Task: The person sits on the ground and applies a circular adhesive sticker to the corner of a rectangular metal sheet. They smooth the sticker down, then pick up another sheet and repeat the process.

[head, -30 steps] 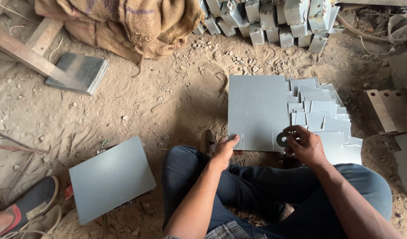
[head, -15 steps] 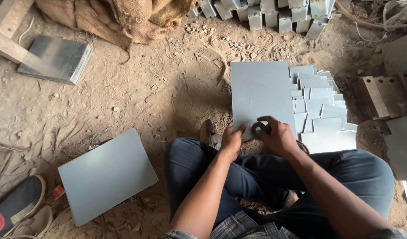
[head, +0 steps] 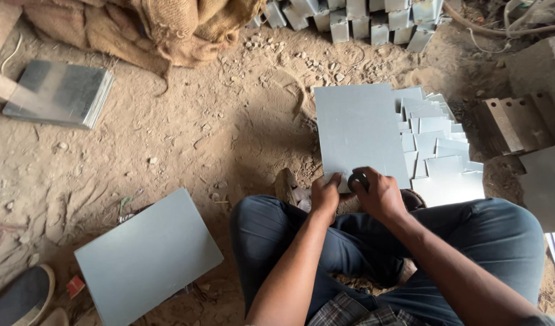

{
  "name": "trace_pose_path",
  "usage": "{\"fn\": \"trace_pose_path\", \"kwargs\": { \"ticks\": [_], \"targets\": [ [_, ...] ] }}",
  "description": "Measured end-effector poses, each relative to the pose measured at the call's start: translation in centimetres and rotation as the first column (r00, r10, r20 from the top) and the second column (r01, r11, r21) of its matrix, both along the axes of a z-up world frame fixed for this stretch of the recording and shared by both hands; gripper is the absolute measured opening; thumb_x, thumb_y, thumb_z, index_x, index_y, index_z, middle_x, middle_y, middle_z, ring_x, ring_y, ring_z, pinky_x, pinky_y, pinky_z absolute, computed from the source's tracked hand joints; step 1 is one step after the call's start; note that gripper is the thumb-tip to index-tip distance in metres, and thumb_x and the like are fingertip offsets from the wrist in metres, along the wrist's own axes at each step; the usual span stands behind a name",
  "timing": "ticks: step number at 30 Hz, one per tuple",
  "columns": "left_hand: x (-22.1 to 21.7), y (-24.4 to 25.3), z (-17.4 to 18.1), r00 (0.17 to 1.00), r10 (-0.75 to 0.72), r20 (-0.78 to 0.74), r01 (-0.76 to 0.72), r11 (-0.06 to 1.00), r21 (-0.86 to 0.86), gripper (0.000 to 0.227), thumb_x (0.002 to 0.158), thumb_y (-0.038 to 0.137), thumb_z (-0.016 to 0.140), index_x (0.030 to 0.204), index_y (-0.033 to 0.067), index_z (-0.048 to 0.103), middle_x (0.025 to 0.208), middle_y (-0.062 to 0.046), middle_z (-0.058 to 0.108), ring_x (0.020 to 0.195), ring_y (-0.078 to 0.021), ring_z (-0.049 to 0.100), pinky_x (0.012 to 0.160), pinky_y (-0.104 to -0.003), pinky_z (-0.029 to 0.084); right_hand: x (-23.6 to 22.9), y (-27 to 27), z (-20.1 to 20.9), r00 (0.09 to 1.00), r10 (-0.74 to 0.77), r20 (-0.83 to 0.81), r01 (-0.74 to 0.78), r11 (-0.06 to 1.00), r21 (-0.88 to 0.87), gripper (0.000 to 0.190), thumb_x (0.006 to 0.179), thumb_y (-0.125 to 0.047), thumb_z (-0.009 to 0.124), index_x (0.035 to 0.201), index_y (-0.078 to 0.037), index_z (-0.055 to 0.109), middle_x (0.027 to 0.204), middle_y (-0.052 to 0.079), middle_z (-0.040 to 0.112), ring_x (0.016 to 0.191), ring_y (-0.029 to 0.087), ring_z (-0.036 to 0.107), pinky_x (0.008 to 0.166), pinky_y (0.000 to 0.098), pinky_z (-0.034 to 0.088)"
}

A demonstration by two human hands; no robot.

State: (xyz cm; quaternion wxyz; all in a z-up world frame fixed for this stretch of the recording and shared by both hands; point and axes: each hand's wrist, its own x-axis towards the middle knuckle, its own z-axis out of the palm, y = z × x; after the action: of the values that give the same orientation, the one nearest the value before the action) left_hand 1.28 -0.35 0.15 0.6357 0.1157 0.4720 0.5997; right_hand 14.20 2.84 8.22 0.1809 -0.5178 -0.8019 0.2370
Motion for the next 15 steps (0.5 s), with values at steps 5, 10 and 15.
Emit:
{"fn": "trace_pose_path", "kwargs": {
  "ticks": [5,10,15],
  "targets": [
    [0.3,-0.1,-0.3,0.998,0.013,0.062,-0.014,1.000,0.021,0.028,0.104,0.016,0.050,0.116,-0.0045,0.064,0.106,-0.018,0.072,0.089,-0.0269,0.075,0.071,-0.038,0.070,-1.0,2.7,-0.4,0.998,0.027,-0.052,-0.026,0.999,0.021,0.034,0.091,-0.018,0.068,0.121,-0.003,0.061,0.081,0.016,0.076,0.068,0.033,0.076,0.062,0.0402,0.061],
    [0.4,0.2,-1.5,0.997,-0.002,-0.078,0.003,1.000,0.012,0.034,0.107,0.019,0.054,0.115,-0.0115,0.066,0.097,-0.020,0.070,0.079,-0.0292,0.070,0.065,-0.039,0.064,0.0,-1.2,-0.2,1.000,-0.028,0.008,0.028,1.000,-0.006,0.033,0.090,-0.020,0.070,0.117,-0.002,0.061,0.075,0.018,0.075,0.067,0.034,0.075,0.060,0.0407,0.060],
    [0.6,0.2,-2.0,0.999,0.031,-0.028,-0.029,0.999,0.045,0.028,0.105,0.017,0.054,0.111,-0.0076,0.065,0.098,-0.019,0.069,0.080,-0.0272,0.071,0.066,-0.039,0.066,-0.5,0.0,-0.1,0.999,-0.015,-0.047,0.016,1.000,0.010,0.032,0.091,-0.020,0.070,0.116,-0.002,0.062,0.078,0.017,0.075,0.066,0.032,0.076,0.059,0.0393,0.060]
  ]
}}
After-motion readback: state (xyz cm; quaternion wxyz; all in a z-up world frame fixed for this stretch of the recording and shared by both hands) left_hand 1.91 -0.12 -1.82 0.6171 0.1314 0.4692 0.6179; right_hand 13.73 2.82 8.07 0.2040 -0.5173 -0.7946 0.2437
